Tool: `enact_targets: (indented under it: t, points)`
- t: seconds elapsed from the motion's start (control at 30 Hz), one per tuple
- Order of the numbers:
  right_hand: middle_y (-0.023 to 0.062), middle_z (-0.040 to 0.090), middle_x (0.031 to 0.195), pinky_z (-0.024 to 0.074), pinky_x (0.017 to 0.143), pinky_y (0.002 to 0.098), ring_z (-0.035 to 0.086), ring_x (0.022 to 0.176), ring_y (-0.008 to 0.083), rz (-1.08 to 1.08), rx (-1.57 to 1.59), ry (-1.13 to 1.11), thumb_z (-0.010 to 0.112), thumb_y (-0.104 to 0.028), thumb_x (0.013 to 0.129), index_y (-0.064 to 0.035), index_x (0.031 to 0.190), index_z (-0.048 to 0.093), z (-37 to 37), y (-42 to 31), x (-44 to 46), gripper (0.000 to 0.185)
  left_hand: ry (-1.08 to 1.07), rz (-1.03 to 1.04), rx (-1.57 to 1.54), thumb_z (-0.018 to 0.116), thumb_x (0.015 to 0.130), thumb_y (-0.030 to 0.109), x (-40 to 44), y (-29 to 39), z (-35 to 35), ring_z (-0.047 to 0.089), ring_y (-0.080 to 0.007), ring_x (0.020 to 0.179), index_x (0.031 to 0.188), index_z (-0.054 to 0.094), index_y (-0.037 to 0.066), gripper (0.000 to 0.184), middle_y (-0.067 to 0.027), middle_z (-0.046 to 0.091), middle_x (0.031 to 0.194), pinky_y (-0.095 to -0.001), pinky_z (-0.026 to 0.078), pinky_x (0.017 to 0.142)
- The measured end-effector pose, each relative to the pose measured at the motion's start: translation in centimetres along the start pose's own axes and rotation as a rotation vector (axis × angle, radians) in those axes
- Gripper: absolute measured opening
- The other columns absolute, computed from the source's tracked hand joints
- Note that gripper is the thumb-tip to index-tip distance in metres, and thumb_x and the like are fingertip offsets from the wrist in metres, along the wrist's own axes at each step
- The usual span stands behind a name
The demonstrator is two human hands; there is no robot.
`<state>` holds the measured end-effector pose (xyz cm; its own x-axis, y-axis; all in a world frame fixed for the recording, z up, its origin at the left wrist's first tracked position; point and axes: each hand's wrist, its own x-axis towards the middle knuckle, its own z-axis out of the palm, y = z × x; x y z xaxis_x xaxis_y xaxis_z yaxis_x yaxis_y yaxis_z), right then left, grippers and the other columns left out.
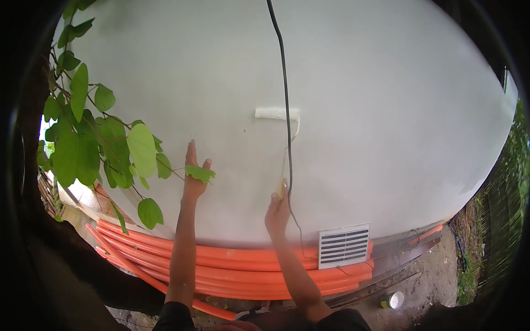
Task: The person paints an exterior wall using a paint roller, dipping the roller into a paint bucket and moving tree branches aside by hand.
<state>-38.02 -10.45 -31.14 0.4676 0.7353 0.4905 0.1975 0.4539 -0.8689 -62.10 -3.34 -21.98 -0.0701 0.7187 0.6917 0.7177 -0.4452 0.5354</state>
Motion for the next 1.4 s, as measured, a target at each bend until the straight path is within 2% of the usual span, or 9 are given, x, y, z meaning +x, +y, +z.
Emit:
enact_targets:
  t: [0.17, 0.27, 0.4, 0.47, 0.57, 0.87, 0.97, 1.17, 1.4]
  points:
    - [0.0102, 0.063, 0.108, 0.0515, 0.071, 0.0312, 0.057, 0.076, 0.0139, -0.308, -0.137, 0.147, 0.047, -0.012, 0.104, -0.0083, 0.153, 0.041, 4.0, -6.9, 9.9, 0.049, -0.072, -0.474, -0.015, 0.06, 0.099, 0.033, 8.2, -0.1, -0.6, 0.031, -0.0475, 0.149, 0.163, -0.003, 0.007, 0.094, -0.0401, 0.01, 0.162, -0.0472, 0.033, 0.119]
    - [0.0206, 0.054, 0.146, 0.047, 0.105, 0.0427, 0.057, 0.128, 0.0372, -0.112, 0.076, 0.065, 0.045, -0.012, 0.106, 0.0, 0.149, 0.044, 4.4, -16.8, 13.3, 0.045, -0.113, -0.436, 0.077, 0.06, 0.098, 0.039, 9.2, -2.2, 0.4, 0.033, -0.0507, 0.147, 0.163, -0.007, 0.007, 0.098, -0.0472, 0.01, 0.158, -0.0458, 0.035, 0.117]
    - [0.0206, 0.056, 0.145, 0.0507, 0.098, 0.0436, 0.061, 0.122, 0.0358, -0.246, 0.032, 0.099, 0.047, -0.008, 0.104, -0.0035, 0.15, 0.044, 4.5, -21.8, 19.7, 0.047, -0.143, -0.314, -0.053, 0.06, 0.098, 0.04, 9.3, -4.8, 0.5, 0.029, -0.0523, 0.148, 0.163, -0.009, 0.008, 0.099, -0.0508, 0.009, 0.155, -0.0442, 0.033, 0.117]
    - [0.0114, 0.068, 0.109, 0.0553, 0.084, 0.0387, 0.066, 0.085, 0.0187, -0.384, -0.055, 0.189, 0.05, -0.017, 0.104, -0.0119, 0.152, 0.045, 4.8, -22.7, 23.8, 0.049, -0.142, -0.273, -0.046, 0.059, 0.099, 0.04, 9.0, -5.5, 0.4, 0.027, -0.0527, 0.149, 0.163, -0.009, 0.008, 0.099, -0.0505, 0.009, 0.156, -0.0439, 0.032, 0.118]
    - [0.0125, 0.068, 0.11, 0.056, 0.082, 0.0391, 0.066, 0.081, 0.0187, -0.416, -0.074, 0.214, 0.051, -0.017, 0.103, -0.012, 0.151, 0.047, 4.5, -26.2, 28.4, 0.048, -0.119, -0.225, 0.009, 0.059, 0.1, 0.038, 9.0, -6.7, 0.9, 0.024, -0.053, 0.15, 0.163, -0.009, 0.009, 0.097, -0.0502, 0.009, 0.156, -0.044, 0.03, 0.118]
    - [0.0141, 0.071, 0.11, 0.0578, 0.086, 0.0416, 0.071, 0.085, 0.0205, -0.418, -0.1, 0.137, 0.051, -0.02, 0.104, -0.0124, 0.15, 0.049, 2.1, -32.4, 31.6, 0.046, -0.181, -0.408, 0.053, 0.058, 0.101, 0.036, 9.3, -4.5, 0.3, 0.031, -0.0534, 0.146, 0.163, -0.009, 0.013, 0.094, -0.0491, 0.008, 0.157, -0.042, 0.034, 0.116]
    - [0.0231, 0.065, 0.13, 0.0541, 0.098, 0.0483, 0.066, 0.112, 0.0431, -0.467, -0.17, 0.14, 0.048, -0.016, 0.104, -0.0071, 0.15, 0.044, 1.6, -28.3, 29.4, 0.047, -0.174, -0.399, 0.064, 0.058, 0.101, 0.036, 9.2, -4.4, 0.3, 0.035, -0.0535, 0.144, 0.163, -0.01, 0.014, 0.094, -0.0491, 0.008, 0.157, -0.042, 0.035, 0.115]
    - [0.0198, 0.063, 0.135, 0.053, 0.094, 0.0458, 0.067, 0.106, 0.0379, -0.351, -0.13, 0.077, 0.047, -0.006, 0.104, -0.0053, 0.15, 0.043, -0.9, -16.3, 20.0, 0.047, -0.129, -0.38, -0.072, 0.058, 0.1, 0.04, 8.2, -1.3, -0.7, 0.046, -0.0606, 0.131, 0.163, -0.008, 0.011, 0.096, -0.0493, 0.013, 0.155, -0.0516, 0.038, 0.114]
    - [0.0174, 0.063, 0.133, 0.0559, 0.094, 0.0433, 0.07, 0.094, 0.0293, -0.395, -0.204, 0.082, 0.046, -0.015, 0.106, -0.0096, 0.151, 0.043, 1.7, -25.4, 27.0, 0.046, -0.154, -0.337, 0.009, 0.057, 0.101, 0.03, 7.7, -1.8, -0.5, 0.05, -0.0599, 0.126, 0.162, -0.012, 0.013, 0.094, -0.0517, 0.008, 0.153, -0.0481, 0.043, 0.111]
